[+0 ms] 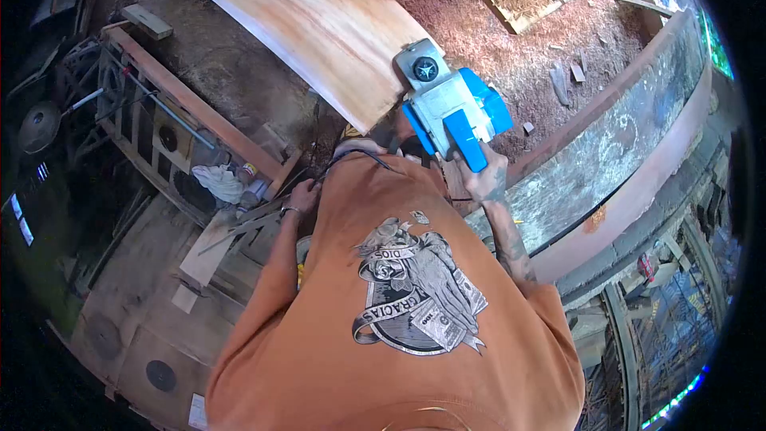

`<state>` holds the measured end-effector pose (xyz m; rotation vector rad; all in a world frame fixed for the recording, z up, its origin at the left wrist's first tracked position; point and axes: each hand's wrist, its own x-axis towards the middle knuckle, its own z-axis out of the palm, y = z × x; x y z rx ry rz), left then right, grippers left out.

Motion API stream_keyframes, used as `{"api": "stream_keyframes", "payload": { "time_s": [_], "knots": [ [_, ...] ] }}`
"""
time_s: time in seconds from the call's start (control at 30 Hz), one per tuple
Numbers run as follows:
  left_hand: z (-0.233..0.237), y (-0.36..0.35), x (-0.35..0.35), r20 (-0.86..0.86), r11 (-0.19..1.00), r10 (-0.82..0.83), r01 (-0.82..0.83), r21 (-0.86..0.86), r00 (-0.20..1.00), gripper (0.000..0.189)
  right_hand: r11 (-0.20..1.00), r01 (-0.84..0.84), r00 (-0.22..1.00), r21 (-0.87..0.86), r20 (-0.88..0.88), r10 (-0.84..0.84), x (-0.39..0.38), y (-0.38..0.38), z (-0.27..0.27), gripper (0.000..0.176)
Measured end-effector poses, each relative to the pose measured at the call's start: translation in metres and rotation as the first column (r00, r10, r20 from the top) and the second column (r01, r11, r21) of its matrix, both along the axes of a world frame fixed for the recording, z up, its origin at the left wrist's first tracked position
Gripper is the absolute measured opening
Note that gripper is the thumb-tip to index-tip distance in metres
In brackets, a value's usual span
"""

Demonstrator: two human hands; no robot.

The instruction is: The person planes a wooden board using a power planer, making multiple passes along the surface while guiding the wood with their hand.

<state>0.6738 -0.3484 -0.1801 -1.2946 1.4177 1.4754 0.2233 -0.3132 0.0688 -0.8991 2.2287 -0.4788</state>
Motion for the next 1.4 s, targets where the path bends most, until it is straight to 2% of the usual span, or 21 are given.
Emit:
{"api": "stream_keyframes", "payload": {
  "time_s": [0.1, 0.2, 0.27, 0.33, 0.4, 0.5, 0.6, 0.7, 0.8, 0.87, 0.93, 0.97, 1.03, 1.07, 1.13, 1.2, 1.23, 1.27, 1.33, 1.37, 1.4],
  "knots": [
    [-0.011, 0.01, -0.005, -0.065, 0.972, 0.081, -0.094, -0.215, 0.995, 0.045, 1.0, -0.008, 1.0, -0.029, 0.002, 0.008, -0.001, -0.003, -0.007, 0.022],
    [-0.008, 0.005, -0.019, -0.072, 0.973, 0.076, -0.089, -0.214, 0.995, 0.043, 0.999, -0.03, 0.999, -0.014, 0.02, 0.031, -0.004, -0.006, -0.003, 0.019],
    [0.0, -0.015, -0.028, -0.102, 0.992, 0.098, -0.106, -0.074, 0.99, 0.052, 0.999, -0.039, 0.998, -0.019, 0.039, 0.04, -0.003, -0.008, -0.005, 0.019],
    [0.003, -0.023, -0.03, -0.124, 0.987, 0.155, -0.159, -0.025, 0.98, 0.056, 0.998, -0.049, 0.998, -0.036, 0.046, 0.05, -0.004, -0.01, -0.007, 0.018],
    [0.002, -0.016, -0.026, -0.142, 0.966, 0.242, -0.252, -0.056, 0.96, 0.054, 0.997, -0.058, 0.997, -0.055, 0.042, 0.06, -0.004, -0.008, -0.009, 0.018],
    [0.013, -0.009, -0.022, -0.059, 0.965, 0.259, -0.261, -0.016, 0.964, 0.05, 0.998, -0.049, 0.997, -0.034, 0.058, 0.051, -0.004, -0.008, -0.002, 0.026],
    [0.031, 0.011, -0.016, -0.176, 0.935, 0.193, -0.236, -0.265, 0.965, 0.036, 0.996, -0.079, 0.995, -0.04, 0.05, 0.081, -0.004, -0.014, 0.009, 0.026],
    [0.027, 0.03, -0.004, -0.182, 0.936, 0.196, -0.239, -0.257, 0.963, 0.036, 0.995, -0.088, 0.993, -0.055, 0.077, 0.092, -0.004, -0.015, 0.021, 0.027],
    [0.013, 0.036, 0.022, -0.099, 0.986, 0.103, -0.114, -0.117, 0.99, 0.038, 0.996, -0.081, 0.99, -0.043, 0.115, 0.086, 0.001, -0.022, 0.039, 0.027],
    [0.041, 0.042, 0.036, -0.207, 0.849, 0.045, -0.146, -0.507, 0.977, 0.039, 0.997, -0.074, 0.987, -0.031, 0.139, 0.078, 0.004, -0.024, 0.051, 0.029],
    [0.086, 0.017, 0.036, -0.187, 0.883, 0.365, -0.403, -0.242, 0.912, 0.037, 0.995, -0.095, 0.983, -0.041, 0.151, 0.1, 0.004, -0.023, 0.06, 0.03],
    [0.107, 0.002, 0.037, -0.18, 0.887, 0.341, -0.38, -0.264, 0.922, 0.037, 0.985, -0.102, 0.991, -0.141, 0.072, 0.113, 0.006, -0.02, 0.058, 0.023],
    [0.079, -0.011, 0.084, -0.289, 0.806, 0.407, -0.49, -0.332, 0.866, 0.035, 0.99, -0.106, 0.988, -0.09, 0.104, 0.115, 0.007, -0.023, 0.074, 0.023],
    [0.043, -0.005, 0.111, -0.406, 0.704, 0.477, -0.616, -0.354, 0.779, 0.034, 0.991, -0.097, 0.988, -0.088, 0.111, 0.107, 0.005, -0.02, 0.077, 0.023],
    [0.069, -0.045, 0.092, -0.625, 0.47, 0.603, -0.854, -0.225, 0.496, 0.036, 0.991, -0.095, 0.984, -0.095, 0.14, 0.108, 0.008, -0.018, 0.083, 0.023],
    [0.088, -0.101, 0.057, -0.572, 0.388, 0.474, -0.742, -0.546, 0.669, 0.037, 0.99, -0.083, 0.979, -0.118, 0.178, 0.103, 0.012, -0.022, 0.101, 0.023],
    [0.119, -0.129, 0.025, -0.644, 0.356, 0.606, -0.883, -0.305, 0.467, 0.043, 0.988, -0.082, 0.974, -0.131, 0.201, 0.107, 0.013, -0.025, 0.108, 0.023],
    [0.101, -0.15, 0.026, -0.628, 0.407, 0.308, -0.696, -0.592, 0.715, 0.039, 0.988, -0.095, 0.971, -0.118, 0.208, 0.118, 0.011, -0.025, 0.113, 0.022],
    [0.151, -0.197, -0.036, -0.641, 0.344, 0.372, -0.741, -0.577, 0.671, 0.038, 0.979, -0.13, 0.966, -0.156, 0.201, 0.16, 0.012, -0.027, 0.124, 0.024],
    [0.136, -0.218, -0.051, -0.702, 0.199, 0.269, -0.751, -0.63, 0.66, 0.04, 0.974, -0.146, 0.965, -0.173, 0.19, 0.178, 0.011, -0.028, 0.132, 0.025],
    [0.123, -0.234, -0.065, -0.741, 0.049, 0.157, -0.755, -0.654, 0.653, 0.044, 0.98, -0.169, 0.965, -0.106, 0.184, 0.186, 0.013, -0.033, 0.151, 0.026]
  ]
}}
